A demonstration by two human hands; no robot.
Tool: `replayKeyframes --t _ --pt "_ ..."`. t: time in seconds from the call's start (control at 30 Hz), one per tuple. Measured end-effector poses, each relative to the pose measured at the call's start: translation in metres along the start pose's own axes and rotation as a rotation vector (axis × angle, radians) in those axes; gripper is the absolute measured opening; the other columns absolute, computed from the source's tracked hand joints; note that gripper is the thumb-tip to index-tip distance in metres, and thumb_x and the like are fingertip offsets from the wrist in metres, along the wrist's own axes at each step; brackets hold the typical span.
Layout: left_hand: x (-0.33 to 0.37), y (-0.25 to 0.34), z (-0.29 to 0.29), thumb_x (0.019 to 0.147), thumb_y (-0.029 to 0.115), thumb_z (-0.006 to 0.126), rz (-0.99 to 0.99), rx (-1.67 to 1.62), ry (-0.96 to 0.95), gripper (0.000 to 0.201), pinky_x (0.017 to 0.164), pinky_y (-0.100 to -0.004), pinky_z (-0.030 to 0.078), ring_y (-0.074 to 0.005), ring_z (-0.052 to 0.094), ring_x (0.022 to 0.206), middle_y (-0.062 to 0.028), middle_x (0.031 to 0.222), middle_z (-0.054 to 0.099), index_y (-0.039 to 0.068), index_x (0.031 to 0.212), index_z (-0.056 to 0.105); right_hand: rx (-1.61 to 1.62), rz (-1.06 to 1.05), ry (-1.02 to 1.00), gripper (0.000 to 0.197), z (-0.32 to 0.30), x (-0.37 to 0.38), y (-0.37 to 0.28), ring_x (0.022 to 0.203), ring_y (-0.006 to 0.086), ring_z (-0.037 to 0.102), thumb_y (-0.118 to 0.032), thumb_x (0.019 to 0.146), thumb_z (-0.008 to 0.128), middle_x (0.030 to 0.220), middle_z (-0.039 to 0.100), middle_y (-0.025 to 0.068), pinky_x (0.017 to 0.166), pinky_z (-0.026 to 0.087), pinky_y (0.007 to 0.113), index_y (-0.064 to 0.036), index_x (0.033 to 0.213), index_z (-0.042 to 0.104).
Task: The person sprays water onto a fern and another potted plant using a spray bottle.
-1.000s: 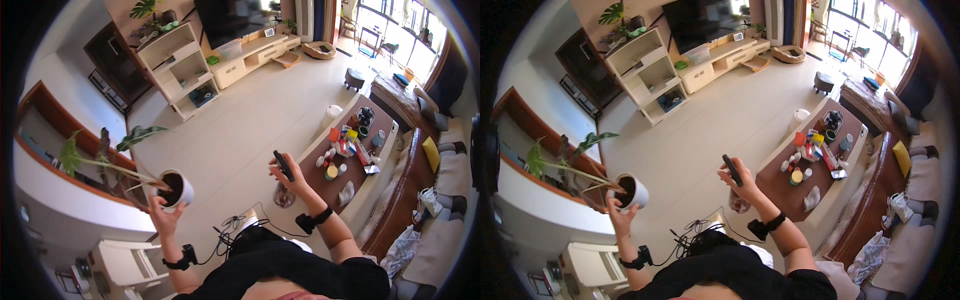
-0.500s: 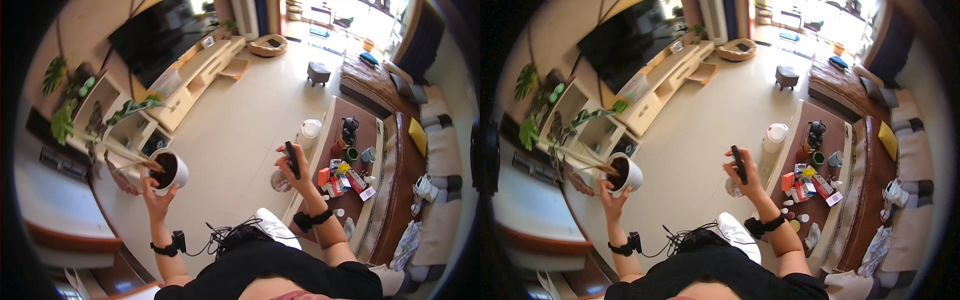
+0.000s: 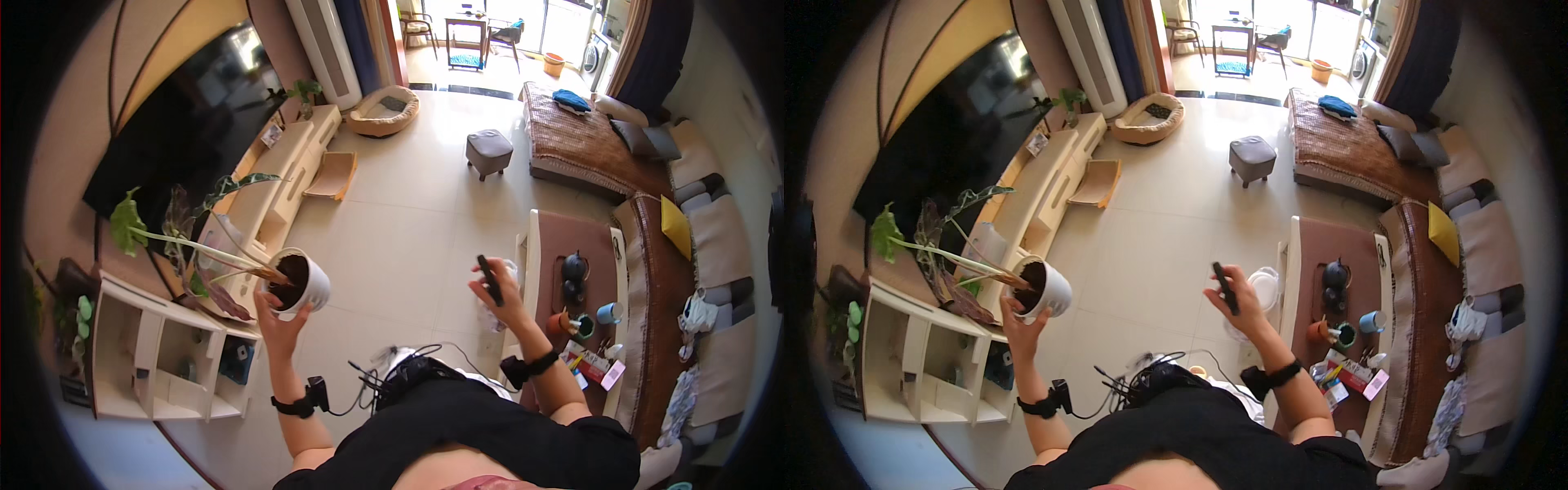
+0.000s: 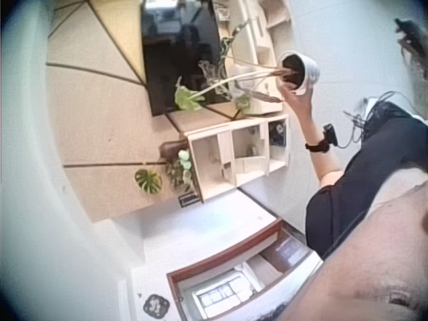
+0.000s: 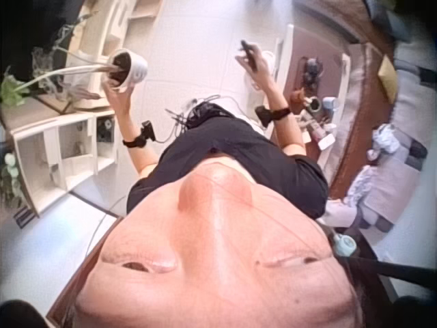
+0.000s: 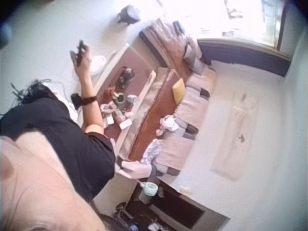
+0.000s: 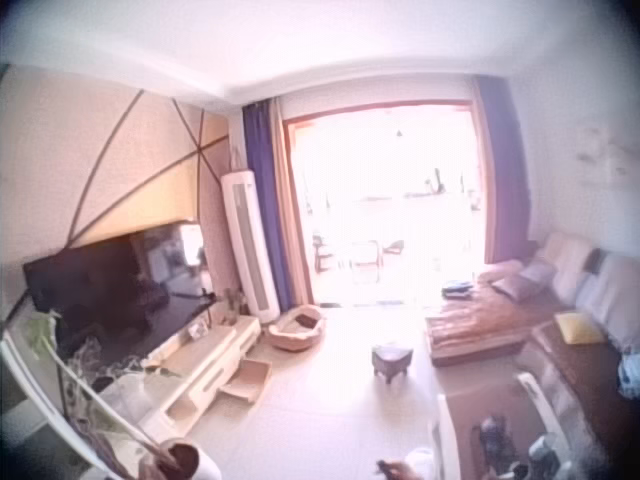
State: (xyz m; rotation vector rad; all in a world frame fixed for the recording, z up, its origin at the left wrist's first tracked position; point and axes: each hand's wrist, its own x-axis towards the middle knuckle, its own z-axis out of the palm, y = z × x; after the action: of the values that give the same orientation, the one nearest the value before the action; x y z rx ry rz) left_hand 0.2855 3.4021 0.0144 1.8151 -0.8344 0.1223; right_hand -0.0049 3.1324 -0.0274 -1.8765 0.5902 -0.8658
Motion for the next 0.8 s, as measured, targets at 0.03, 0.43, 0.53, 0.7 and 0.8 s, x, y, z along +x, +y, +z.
replayKeyframes --t 0.03,0.43,0.53,0.7,0.8 --pt "0.019 -0.011 0.008 0.058 0.012 0.081 0.009 -0.094 -0.008 0.055 0.072 -0.0254 0.038 -0.0147 0.039 0.080 -0.0024 0.084 0.032 0.008 0.089 0.035 0.062 0.014 -0.030 0.037 0.009 0.029 0.003 0.066 0.0094 0.055 -0.010 0.079 0.069 0.091 0.059 0.0039 0.060 0.045 0.023 -0.0046 0.106 0.045" --pt "0.341 -0.100 0.220 0.054 0.017 0.082 0.132 -0.039 -0.100 0.053 0.066 -0.0291 0.037 -0.0207 0.041 0.078 -0.0072 0.087 0.042 0.007 0.081 0.038 0.218 -0.086 0.044 0.031 0.046 0.374 0.113 0.062 0.0062 0.055 -0.005 0.082 0.064 0.096 0.058 0.0035 0.057 0.045 0.021 -0.0056 0.106 0.045" --pt "0.426 -0.087 0.288 0.055 0.016 0.082 0.155 -0.008 -0.265 0.052 0.074 -0.0329 0.040 -0.0259 0.047 0.089 -0.0133 0.103 0.048 0.008 0.080 0.037 0.099 0.004 0.105 0.029 0.009 0.430 0.133 0.070 0.0071 0.055 -0.007 0.085 0.060 0.103 0.055 0.0067 0.063 0.047 0.021 -0.0059 0.109 0.043" --pt "0.557 -0.099 0.418 0.055 0.013 0.081 0.302 -0.108 -0.365 0.057 0.069 -0.0287 0.038 -0.0183 0.040 0.076 -0.0042 0.080 0.034 0.010 0.082 0.032 0.169 0.067 0.439 0.028 -0.028 0.520 0.203 0.063 0.0033 0.051 -0.011 0.083 0.065 0.091 0.056 0.0008 0.058 0.043 0.019 -0.0066 0.103 0.048" --pt "0.615 -0.112 0.485 0.054 0.014 0.082 0.244 -0.149 -0.365 0.056 0.071 -0.0289 0.040 -0.0203 0.042 0.074 -0.0045 0.078 0.035 0.009 0.082 0.034 0.093 0.140 0.481 0.029 -0.064 0.576 0.251 0.063 0.0049 0.052 -0.016 0.081 0.068 0.087 0.056 0.0002 0.058 0.044 0.020 -0.0069 0.101 0.049"
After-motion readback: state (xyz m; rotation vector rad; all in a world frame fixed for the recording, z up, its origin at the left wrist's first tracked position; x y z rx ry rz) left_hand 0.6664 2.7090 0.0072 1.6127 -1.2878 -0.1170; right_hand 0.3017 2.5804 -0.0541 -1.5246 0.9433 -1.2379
